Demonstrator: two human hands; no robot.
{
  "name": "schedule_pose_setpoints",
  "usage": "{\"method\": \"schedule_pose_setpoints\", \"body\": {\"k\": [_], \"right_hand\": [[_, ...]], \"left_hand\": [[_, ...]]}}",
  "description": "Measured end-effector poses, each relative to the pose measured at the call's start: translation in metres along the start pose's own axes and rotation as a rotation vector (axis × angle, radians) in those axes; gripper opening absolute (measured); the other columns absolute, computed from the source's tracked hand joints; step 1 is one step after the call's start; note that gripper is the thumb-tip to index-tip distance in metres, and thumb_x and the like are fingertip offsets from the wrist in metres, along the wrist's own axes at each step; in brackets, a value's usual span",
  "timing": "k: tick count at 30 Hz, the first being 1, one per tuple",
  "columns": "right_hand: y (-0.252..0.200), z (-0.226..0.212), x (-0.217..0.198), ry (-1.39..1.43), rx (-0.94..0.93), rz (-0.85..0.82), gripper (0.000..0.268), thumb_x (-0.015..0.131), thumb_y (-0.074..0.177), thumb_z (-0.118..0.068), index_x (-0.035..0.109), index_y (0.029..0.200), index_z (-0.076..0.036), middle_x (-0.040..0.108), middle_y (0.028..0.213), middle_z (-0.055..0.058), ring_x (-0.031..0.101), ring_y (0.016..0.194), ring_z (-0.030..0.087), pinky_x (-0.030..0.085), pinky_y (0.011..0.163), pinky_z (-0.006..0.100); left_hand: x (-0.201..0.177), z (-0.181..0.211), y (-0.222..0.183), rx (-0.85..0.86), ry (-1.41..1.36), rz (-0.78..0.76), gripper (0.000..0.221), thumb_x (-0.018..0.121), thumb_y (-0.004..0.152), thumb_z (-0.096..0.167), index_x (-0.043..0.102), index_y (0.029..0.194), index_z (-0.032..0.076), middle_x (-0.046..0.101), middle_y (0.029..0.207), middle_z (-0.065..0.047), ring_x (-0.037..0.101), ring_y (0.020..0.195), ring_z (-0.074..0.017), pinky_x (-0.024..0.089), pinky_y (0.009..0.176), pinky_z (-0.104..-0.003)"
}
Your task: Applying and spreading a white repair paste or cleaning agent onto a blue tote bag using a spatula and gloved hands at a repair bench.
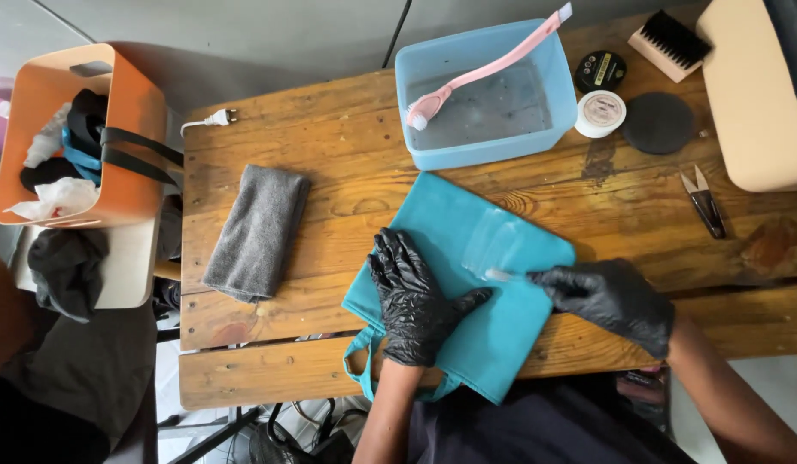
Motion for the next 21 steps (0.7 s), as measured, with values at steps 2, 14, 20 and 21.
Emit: {"method": "schedule_pose_setpoints", "body": {"k": [2, 14, 20, 21], "right_hand": [[0.001, 0.006, -0.009, -0.085, 0.016, 0.054, 0.032, 0.084, 0.077, -0.035, 0.081, 0.108, -0.036, 0.082, 0.092, -0.004, 0.078, 0.091, 0.02, 0.064, 0.076, 0.036], [0.019, -0.004, 0.015, -0.17, 0.105, 0.159, 0.028, 0.074, 0.091, -0.045, 0.075, 0.119, -0.046, 0.08, 0.091, -0.009, 0.076, 0.092, 0.016, 0.061, 0.083, 0.032], [0.015, -0.028, 0.004, -0.035, 0.15, 0.22, 0.024, 0.076, 0.092, -0.032, 0.077, 0.115, -0.037, 0.077, 0.073, 0.002, 0.075, 0.079, 0.023, 0.061, 0.071, 0.036], [0.013, -0.03, 0.003, 0.039, 0.159, 0.219, 0.024, 0.078, 0.09, -0.028, 0.078, 0.113, -0.034, 0.076, 0.071, 0.005, 0.076, 0.078, 0.026, 0.061, 0.068, 0.037]], "left_hand": [[-0.005, 0.004, -0.002, 0.003, -0.022, 0.0, 0.151, 0.074, 0.066, 0.082, -0.009, 0.164, 0.003, -0.007, 0.171, -0.026, -0.009, 0.156, -0.0475, -0.004, 0.123, -0.062], [0.035, 0.0, -0.014, 0.085, 0.307, 0.135, 0.13, 0.048, 0.085, 0.088, 0.003, 0.162, -0.006, 0.002, 0.166, -0.035, 0.001, 0.154, -0.051, 0.002, 0.123, -0.062], [0.039, 0.011, -0.021, 0.281, 0.428, 0.001, 0.121, 0.045, 0.082, 0.084, 0.015, 0.161, -0.002, 0.013, 0.166, -0.032, 0.011, 0.155, -0.0459, 0.009, 0.123, -0.064], [0.035, 0.006, -0.018, 0.314, 0.366, 0.047, 0.128, 0.058, 0.075, 0.085, 0.019, 0.161, -0.001, 0.016, 0.167, -0.031, 0.016, 0.155, -0.0441, 0.012, 0.123, -0.063]]}}
Point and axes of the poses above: each hand's wrist, its own y-axis towards the middle knuckle, its own x-axis out of the palm, z = x × y, the point moved 5 cm from there along y, towards the middle knuckle
